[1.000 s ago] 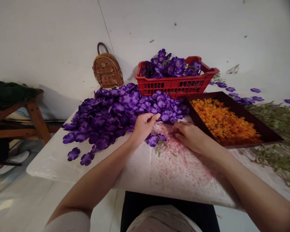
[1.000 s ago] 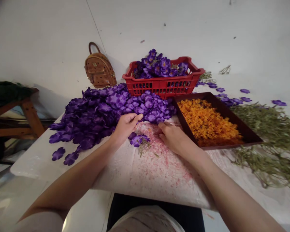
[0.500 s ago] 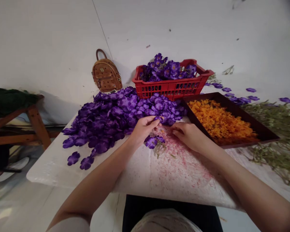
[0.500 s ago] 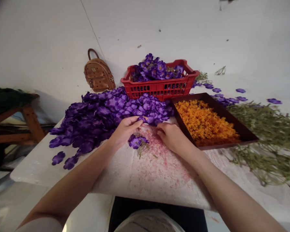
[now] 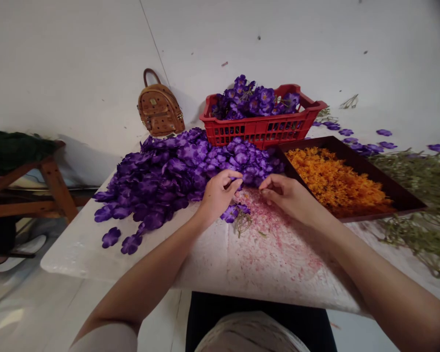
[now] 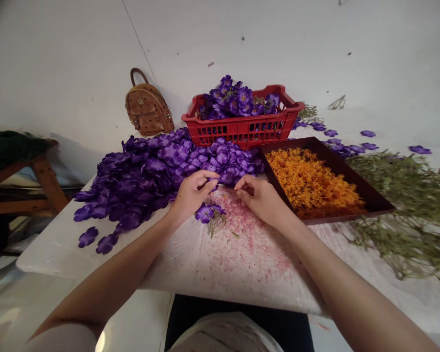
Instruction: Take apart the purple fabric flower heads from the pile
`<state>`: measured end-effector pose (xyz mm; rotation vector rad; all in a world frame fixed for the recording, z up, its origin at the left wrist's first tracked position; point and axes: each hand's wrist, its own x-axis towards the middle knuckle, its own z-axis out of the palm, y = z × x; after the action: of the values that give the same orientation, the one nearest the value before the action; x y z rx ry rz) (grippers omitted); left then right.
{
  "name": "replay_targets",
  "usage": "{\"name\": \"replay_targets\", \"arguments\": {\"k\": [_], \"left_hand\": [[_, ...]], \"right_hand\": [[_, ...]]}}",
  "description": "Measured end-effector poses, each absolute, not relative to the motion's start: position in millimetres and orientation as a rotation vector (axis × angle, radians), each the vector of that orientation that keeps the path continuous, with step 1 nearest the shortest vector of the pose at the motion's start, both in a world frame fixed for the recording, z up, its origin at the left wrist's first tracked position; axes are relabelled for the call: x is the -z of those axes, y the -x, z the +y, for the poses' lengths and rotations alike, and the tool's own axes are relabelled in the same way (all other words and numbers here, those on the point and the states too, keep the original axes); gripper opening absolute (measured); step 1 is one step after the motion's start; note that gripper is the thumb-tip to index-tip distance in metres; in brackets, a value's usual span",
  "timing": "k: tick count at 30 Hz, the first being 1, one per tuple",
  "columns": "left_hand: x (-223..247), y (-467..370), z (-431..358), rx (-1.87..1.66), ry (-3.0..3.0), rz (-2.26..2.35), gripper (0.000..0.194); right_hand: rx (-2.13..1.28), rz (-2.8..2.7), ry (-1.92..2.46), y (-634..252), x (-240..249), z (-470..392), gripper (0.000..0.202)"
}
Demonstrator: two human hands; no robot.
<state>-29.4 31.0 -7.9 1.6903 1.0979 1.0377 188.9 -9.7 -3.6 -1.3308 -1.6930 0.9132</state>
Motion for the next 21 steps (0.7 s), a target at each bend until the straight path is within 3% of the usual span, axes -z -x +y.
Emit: {"name": "replay_targets", "arguments": {"k": [3,7,12,17,21], "left_hand": [[5.6,28.3,28.5,-1.067,-1.833,1.041,0.024],[0.9,24.7,24.6,-1.066,-1.937,0.949,0.025],[3.0,18.9,22.1,-1.072,-1.758,0.917,0.009],[4.1,17.7,22.1,-1.110,-1.614,0.883,0.021],[2.2,19.4,22.0,-1.105,-1.615,0.879,0.022]], "right_hand": [[-1.212,-1.348,1.106,-185.4,-4.5,-11.9,0.024],[-1.423,-1.103,0.990,-178.9,-9.2,-16.0,0.039],[-1.317,-1.201,0.946,-170.2,-5.8,-18.4,0.029],[-1.081,-1.444,1.001,-161.4,-5.6,-23.3,0.015],[-0.968,-1.415,1.098,-157.3,-4.4,-27.4,0.016]]}}
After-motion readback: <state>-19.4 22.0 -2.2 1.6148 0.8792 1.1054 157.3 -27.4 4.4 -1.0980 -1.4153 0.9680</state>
